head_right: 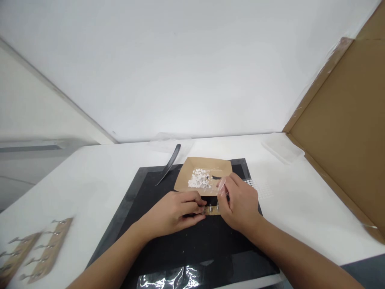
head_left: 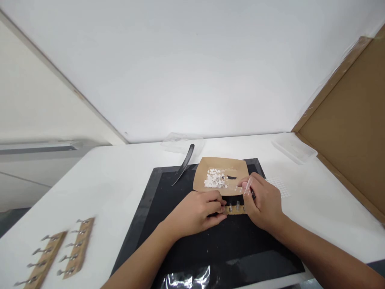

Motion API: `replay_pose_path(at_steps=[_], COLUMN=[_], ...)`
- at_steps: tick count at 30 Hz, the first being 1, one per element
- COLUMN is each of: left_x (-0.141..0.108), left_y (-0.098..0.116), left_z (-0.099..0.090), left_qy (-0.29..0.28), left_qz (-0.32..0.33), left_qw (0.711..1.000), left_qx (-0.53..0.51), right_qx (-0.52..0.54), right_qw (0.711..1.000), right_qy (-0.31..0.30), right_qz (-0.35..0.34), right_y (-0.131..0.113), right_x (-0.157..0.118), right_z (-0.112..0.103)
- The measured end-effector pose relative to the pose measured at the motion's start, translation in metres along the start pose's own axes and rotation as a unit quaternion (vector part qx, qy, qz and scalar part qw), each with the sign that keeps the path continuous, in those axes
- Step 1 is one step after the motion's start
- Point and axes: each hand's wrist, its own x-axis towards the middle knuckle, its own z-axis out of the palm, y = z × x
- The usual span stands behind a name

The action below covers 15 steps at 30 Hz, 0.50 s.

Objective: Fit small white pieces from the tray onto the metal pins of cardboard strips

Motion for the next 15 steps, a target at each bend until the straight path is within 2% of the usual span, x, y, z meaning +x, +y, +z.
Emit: replay_pose_path(at_steps=[10,15], left_x=[-0.0009,-0.0013], left_y=[-0.0023,-0.0022], left_z=[-0.0048,-0.0056], left_qy=[-0.006,-0.005], left_qz=[-0.018,-0.016], left_qw=[0.999,1.0], left_qx=[-0.033,-0.015], right_qx=[0.002,0.008], right_qw=[1.0,1.0], right_qy=[0.001,0.002], right_qz=[0.004,0.007], right_y=[0.0007,0.0016], right_x=[0.0006,0.0006], right_z=[-0.0015,-0.0006])
